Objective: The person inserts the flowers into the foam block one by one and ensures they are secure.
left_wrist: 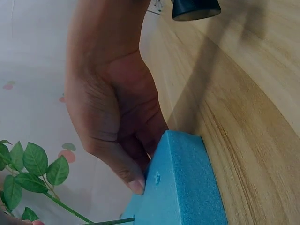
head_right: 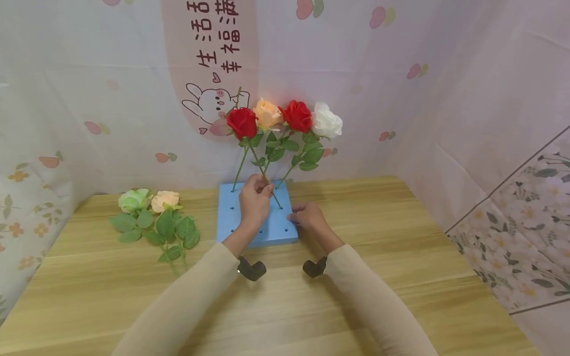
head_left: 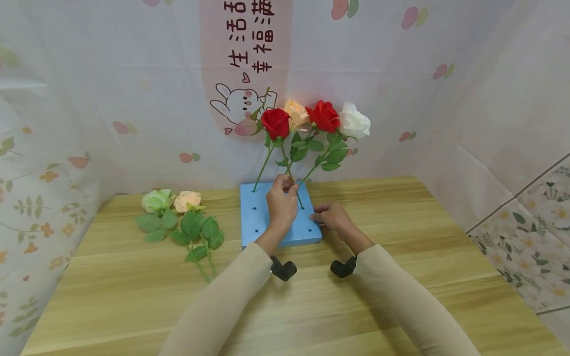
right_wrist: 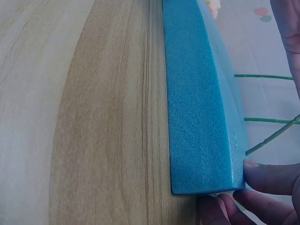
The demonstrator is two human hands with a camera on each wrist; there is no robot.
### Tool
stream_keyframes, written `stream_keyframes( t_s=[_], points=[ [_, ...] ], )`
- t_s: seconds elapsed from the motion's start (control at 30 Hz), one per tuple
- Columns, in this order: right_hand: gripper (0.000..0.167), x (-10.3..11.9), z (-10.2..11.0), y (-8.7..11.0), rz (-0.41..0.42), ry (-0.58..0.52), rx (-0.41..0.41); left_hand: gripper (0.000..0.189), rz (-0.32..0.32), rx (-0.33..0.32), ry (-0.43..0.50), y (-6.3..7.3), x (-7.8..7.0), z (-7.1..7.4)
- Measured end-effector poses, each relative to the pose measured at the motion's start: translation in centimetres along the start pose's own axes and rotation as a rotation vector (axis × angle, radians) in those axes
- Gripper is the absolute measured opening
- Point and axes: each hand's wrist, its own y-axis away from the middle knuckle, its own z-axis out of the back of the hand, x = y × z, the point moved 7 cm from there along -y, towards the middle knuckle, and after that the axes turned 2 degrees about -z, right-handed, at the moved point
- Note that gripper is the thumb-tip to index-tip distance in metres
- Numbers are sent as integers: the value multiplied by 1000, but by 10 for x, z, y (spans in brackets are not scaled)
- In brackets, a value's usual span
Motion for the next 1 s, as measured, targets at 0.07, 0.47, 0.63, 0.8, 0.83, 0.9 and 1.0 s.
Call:
stream_keyframes(
  t_s=[0.07,0.47,0.63,0.8,0.83,0.9,1.0],
  points=[
    [41,1,0,0,-3,2,-1,12,5,-4,-4,-2,2,0],
    [41,3,0,-1,-3,-5,-3,14,-15,25,-32,-12,1,-6],
    [42,3,0,-1,2,-7,1,12,-8,16,-38,-14,2,-5],
    [42,2,1,-1,11,10,-8,12,10,20,-34,-15,4,-4],
    [42,2,1,-1,14,13,-8,13,13,22,-34,-15,4,-4],
    [42,1,1,-2,16,14,-9,15,20,25,-35,-15,5,-3],
    [42,-1,1,-2,13,11,-5,19,28,30,-35,-14,6,-2]
  ],
)
